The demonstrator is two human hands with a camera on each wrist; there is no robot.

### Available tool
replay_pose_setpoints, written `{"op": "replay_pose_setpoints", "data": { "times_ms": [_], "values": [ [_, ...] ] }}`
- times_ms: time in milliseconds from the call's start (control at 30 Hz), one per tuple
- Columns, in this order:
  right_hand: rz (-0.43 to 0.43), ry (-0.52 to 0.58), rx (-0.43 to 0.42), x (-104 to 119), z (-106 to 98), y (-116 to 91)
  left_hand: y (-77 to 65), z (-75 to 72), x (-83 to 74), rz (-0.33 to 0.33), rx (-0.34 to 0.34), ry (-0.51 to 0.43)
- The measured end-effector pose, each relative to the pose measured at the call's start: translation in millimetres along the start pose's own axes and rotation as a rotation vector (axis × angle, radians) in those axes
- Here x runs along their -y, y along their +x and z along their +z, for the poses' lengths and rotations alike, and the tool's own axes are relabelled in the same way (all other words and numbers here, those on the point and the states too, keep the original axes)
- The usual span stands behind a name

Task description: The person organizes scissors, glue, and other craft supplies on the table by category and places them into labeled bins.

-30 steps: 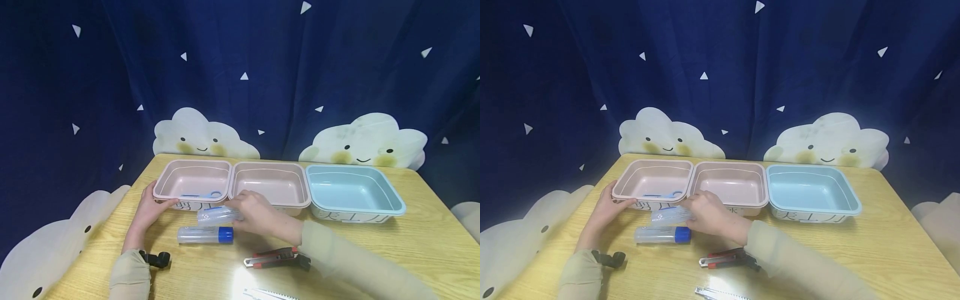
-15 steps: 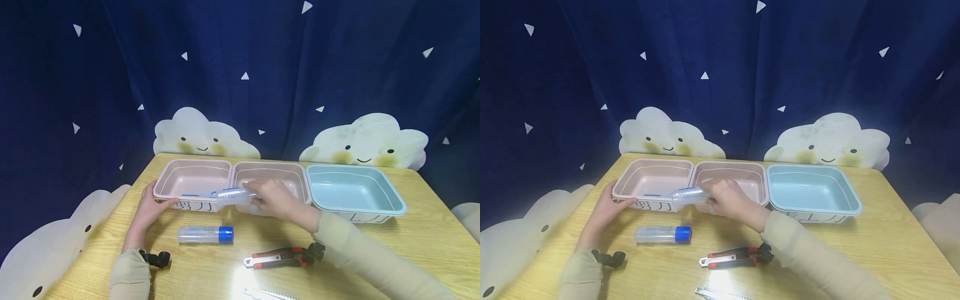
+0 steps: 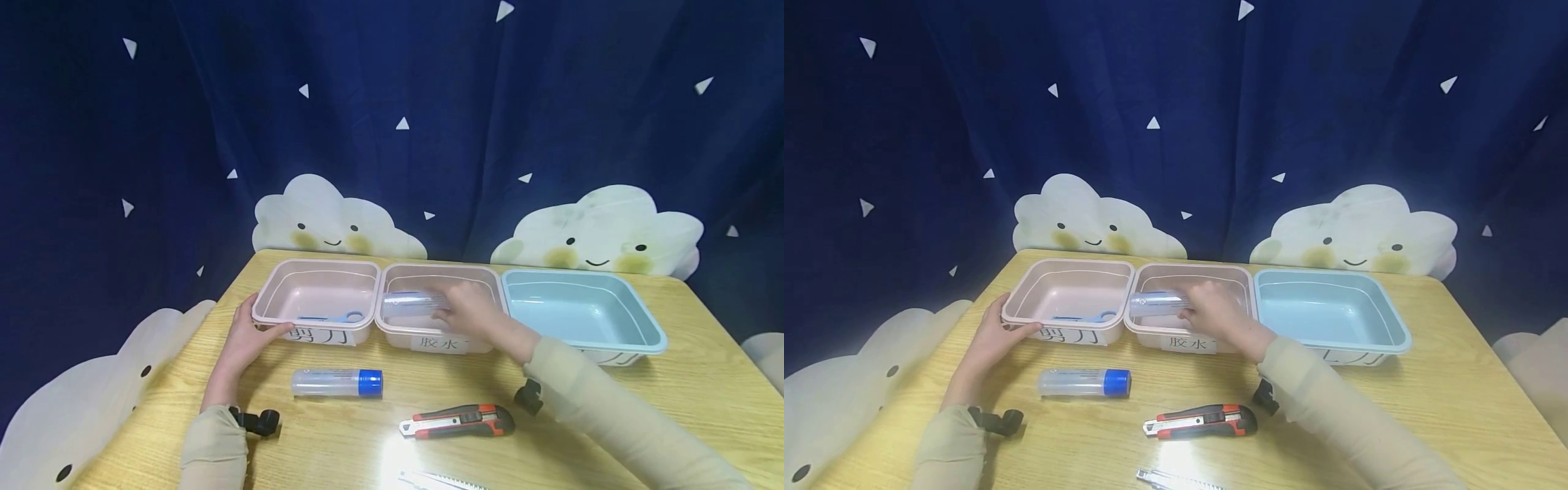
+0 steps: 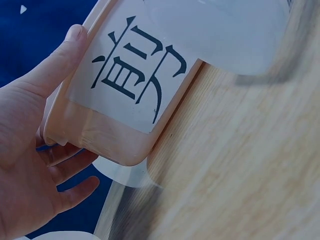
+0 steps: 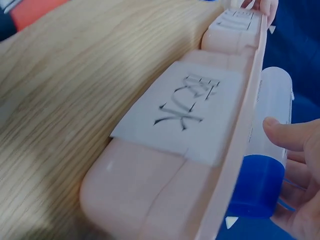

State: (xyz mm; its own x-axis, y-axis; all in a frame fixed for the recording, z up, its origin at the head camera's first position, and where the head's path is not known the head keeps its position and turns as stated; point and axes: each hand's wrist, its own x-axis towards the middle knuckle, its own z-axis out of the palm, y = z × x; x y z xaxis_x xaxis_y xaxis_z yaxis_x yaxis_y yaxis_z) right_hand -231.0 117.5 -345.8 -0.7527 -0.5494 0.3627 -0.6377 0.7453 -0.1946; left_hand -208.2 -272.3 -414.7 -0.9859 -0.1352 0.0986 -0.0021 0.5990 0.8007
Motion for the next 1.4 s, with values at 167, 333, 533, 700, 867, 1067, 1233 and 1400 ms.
{"op": "replay_pose_setpoints", "data": {
  "times_ms": [167,333,533,700,867,1067,1233,1400],
  "values": [
    [0.009,-0.03,0.008,-13,3,0,-0.2,-0.7,-0.3,-0.007,0.002,0.002],
    [0.017,-0.045,0.012,-24,7,1,0.5,-0.7,0.6,-0.009,0.002,0.003],
    [0.04,-0.037,0.018,-36,14,1,0.4,-0.5,0.7,-0.004,-0.002,0.0],
    [0.055,-0.041,0.031,-44,21,2,0.9,-0.2,2.5,-0.007,-0.004,0.004],
    [0.08,-0.031,0.049,-51,27,3,1.9,0.3,4.1,-0.005,-0.005,0.001],
    [0.092,-0.048,0.063,-61,35,5,2.3,1.5,4.3,-0.004,-0.003,0.0],
    [0.113,-0.044,0.089,-66,40,8,2.3,1.5,4.1,-0.004,-0.004,0.0],
    [0.144,-0.024,0.123,-69,44,12,2.8,1.1,4.3,-0.003,-0.007,-0.001]
  ]
}}
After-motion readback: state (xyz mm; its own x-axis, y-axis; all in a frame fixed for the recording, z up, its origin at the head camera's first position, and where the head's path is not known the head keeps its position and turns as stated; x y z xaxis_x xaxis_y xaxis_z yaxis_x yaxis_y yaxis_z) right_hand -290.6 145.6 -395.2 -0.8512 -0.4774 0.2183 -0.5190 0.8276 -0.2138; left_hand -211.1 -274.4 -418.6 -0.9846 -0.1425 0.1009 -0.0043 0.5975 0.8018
